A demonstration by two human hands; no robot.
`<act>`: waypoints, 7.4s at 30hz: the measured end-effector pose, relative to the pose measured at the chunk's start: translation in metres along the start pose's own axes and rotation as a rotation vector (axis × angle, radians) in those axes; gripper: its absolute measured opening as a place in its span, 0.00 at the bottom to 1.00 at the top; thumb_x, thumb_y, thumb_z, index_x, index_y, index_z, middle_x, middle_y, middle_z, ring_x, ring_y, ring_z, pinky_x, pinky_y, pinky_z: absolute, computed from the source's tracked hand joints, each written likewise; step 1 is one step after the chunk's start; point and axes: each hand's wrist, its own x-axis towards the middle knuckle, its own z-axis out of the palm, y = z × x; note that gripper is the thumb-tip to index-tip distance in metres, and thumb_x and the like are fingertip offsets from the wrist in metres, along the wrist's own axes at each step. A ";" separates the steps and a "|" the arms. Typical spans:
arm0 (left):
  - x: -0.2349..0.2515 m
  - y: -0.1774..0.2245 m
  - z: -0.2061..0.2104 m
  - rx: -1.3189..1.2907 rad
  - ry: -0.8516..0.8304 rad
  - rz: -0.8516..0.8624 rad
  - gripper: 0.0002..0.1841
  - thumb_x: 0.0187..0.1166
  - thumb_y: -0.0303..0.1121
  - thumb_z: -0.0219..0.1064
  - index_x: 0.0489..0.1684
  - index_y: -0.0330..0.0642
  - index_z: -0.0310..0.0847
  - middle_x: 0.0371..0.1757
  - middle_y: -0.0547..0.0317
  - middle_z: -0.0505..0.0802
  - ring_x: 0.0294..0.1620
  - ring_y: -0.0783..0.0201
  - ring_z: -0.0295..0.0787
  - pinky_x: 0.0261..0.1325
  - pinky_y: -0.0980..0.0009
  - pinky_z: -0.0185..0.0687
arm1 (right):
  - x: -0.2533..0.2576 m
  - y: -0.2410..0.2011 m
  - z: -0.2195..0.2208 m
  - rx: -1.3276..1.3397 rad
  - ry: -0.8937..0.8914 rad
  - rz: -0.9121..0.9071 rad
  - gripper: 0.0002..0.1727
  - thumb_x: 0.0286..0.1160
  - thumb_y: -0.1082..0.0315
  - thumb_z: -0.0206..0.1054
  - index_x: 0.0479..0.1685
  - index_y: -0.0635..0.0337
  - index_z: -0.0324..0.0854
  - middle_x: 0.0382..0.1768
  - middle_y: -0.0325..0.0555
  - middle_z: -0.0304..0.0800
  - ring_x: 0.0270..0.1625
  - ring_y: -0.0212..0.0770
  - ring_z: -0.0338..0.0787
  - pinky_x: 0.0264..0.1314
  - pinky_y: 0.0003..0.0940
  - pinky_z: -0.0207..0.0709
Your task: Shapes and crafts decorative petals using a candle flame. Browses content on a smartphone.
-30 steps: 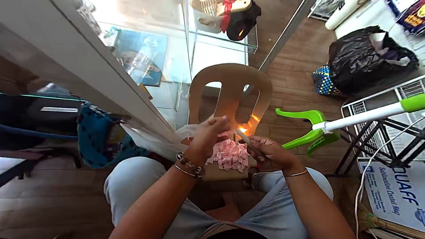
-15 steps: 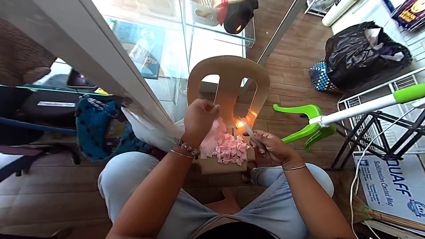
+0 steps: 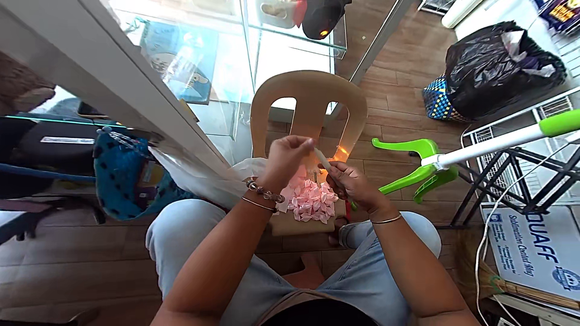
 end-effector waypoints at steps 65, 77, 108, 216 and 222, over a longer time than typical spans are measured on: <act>-0.065 0.019 -0.040 1.005 0.111 0.401 0.11 0.86 0.39 0.65 0.49 0.42 0.89 0.35 0.48 0.92 0.36 0.46 0.91 0.35 0.44 0.80 | 0.031 0.048 -0.022 -0.519 0.710 0.194 0.18 0.87 0.63 0.65 0.66 0.67 0.80 0.57 0.62 0.87 0.54 0.53 0.88 0.60 0.54 0.79; -0.064 0.018 -0.044 0.974 0.130 0.394 0.13 0.85 0.40 0.65 0.52 0.41 0.89 0.37 0.47 0.93 0.37 0.44 0.92 0.36 0.42 0.81 | 0.045 0.045 0.006 -0.666 0.752 -0.047 0.16 0.85 0.66 0.66 0.60 0.71 0.79 0.46 0.60 0.89 0.47 0.49 0.90 0.56 0.47 0.82; -0.071 0.015 -0.049 0.982 0.140 0.448 0.13 0.86 0.40 0.65 0.53 0.42 0.88 0.32 0.51 0.91 0.31 0.49 0.89 0.31 0.48 0.79 | 0.049 0.057 0.011 -0.816 0.722 -0.102 0.14 0.85 0.67 0.64 0.58 0.71 0.79 0.41 0.60 0.88 0.39 0.51 0.87 0.46 0.50 0.81; -0.067 -0.028 -0.005 0.832 -0.257 0.182 0.13 0.82 0.37 0.69 0.55 0.40 0.91 0.45 0.55 0.96 0.46 0.60 0.93 0.59 0.54 0.86 | -0.020 0.004 0.015 0.297 0.063 0.268 0.05 0.80 0.73 0.68 0.49 0.63 0.79 0.37 0.41 0.91 0.34 0.29 0.90 0.34 0.21 0.81; -0.062 -0.018 -0.008 0.382 -0.344 -0.092 0.07 0.80 0.25 0.70 0.49 0.36 0.89 0.34 0.64 0.94 0.32 0.77 0.87 0.39 0.80 0.82 | -0.026 0.005 0.007 0.175 0.033 0.092 0.04 0.77 0.75 0.70 0.45 0.64 0.83 0.33 0.40 0.89 0.34 0.29 0.88 0.38 0.23 0.83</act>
